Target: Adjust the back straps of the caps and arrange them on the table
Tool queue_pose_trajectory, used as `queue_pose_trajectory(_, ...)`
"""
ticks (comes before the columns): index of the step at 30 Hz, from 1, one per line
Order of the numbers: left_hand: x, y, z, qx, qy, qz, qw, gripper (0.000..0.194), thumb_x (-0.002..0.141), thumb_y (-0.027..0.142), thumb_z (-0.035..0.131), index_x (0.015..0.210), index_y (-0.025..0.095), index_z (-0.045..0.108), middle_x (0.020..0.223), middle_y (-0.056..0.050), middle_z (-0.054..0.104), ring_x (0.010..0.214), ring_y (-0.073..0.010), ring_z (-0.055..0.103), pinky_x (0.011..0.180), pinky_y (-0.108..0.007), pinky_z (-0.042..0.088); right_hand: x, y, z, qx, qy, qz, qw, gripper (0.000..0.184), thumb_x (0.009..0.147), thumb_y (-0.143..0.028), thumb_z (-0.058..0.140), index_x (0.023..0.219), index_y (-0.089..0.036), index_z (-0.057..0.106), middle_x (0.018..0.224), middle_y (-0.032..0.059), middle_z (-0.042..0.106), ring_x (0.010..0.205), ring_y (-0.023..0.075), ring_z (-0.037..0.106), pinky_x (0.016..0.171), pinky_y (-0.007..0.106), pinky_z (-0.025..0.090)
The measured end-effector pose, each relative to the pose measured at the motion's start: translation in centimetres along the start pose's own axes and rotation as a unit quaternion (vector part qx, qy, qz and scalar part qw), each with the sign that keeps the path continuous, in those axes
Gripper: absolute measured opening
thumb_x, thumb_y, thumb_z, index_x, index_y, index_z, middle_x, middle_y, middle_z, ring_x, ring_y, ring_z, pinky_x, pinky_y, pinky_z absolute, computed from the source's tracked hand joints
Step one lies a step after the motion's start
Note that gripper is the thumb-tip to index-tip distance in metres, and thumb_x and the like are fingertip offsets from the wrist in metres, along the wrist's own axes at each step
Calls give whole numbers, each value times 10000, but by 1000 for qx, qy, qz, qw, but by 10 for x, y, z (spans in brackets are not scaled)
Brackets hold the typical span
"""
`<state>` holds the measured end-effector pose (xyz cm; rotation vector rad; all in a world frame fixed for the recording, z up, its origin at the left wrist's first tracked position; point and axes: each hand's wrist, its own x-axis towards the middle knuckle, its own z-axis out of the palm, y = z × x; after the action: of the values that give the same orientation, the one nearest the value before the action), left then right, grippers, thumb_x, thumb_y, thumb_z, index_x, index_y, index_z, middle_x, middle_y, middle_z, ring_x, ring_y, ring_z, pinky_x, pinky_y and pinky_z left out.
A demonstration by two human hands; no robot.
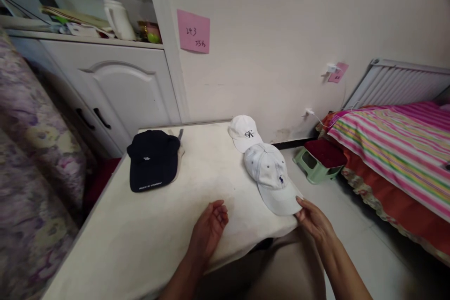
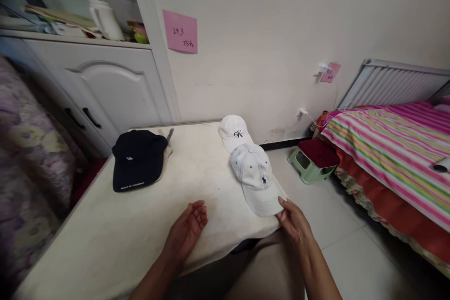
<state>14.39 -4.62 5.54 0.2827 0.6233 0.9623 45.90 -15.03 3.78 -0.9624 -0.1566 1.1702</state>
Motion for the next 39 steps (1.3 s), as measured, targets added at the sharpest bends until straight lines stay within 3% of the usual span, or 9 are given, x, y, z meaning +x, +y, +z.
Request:
queue_pose_trajectory(4,-1,0,0,5,8,2,1000,175,930,130,553,869,88,712,741,-86,695,658,-135,662,631,-234,570,-5,6,-9,-7,36,10,999,337,644,-140,861,938,-147,698,980,63,786,811,217,760,718,311,649)
queue_pose_trajectory(11,1,-1,-3,10,-5,1,1000,177,928,113,548,871,83,713,758,-90,697,666,-132,662,655,-234,565,-11,14,-22,-5,28,-17,999,262,666,-188,863,881,-154,717,975,39,786,834,197,754,763,260,642)
queue_pose_trajectory(15,1,-1,-3,15,-17,3,1000,145,912,123,578,884,84,714,767,-86,697,664,-133,659,659,-236,562,-8,14,-17,4,30,-22,999,258,634,-159,887,834,-143,725,922,34,792,781,174,752,730,234,647)
queue_pose_trajectory(21,1,0,-3,31,-15,4,999,65,853,140,665,865,96,712,760,-73,690,649,-130,639,649,-242,550,-5,15,-6,-7,21,-35,999,306,662,-200,882,918,-115,739,943,51,792,815,180,748,770,241,645)
queue_pose_trajectory(25,1,-2,-1,80,-39,13,996,144,810,219,748,875,93,718,776,-77,688,676,-137,628,648,-239,525,-8,16,-6,-35,45,-57,997,396,637,-223,896,978,-131,718,937,48,788,788,181,744,717,244,650)
queue_pose_trajectory(29,2,-5,5,153,-67,4,986,204,777,271,792,873,109,713,774,-71,688,652,-138,614,637,-247,498,-10,14,-6,-97,128,-94,983,613,597,-272,908,1133,-160,634,734,-18,743,563,134,682,542,231,629)
queue_pose_trajectory(32,4,-9,11,199,-69,-9,977,216,767,276,799,882,119,707,797,-72,696,674,-148,631,671,-262,497,-13,12,-5,-146,156,-103,972,674,602,-298,901,1185,-147,598,608,-53,676,480,127,645,472,219,603)
queue_pose_trajectory(39,26,-25,46,202,-58,-58,976,245,743,171,795,959,112,695,1009,-152,738,852,-236,717,797,-336,524,-21,19,-7,-72,136,-123,980,638,587,-257,916,1144,-186,612,761,-28,716,673,153,722,663,262,656)
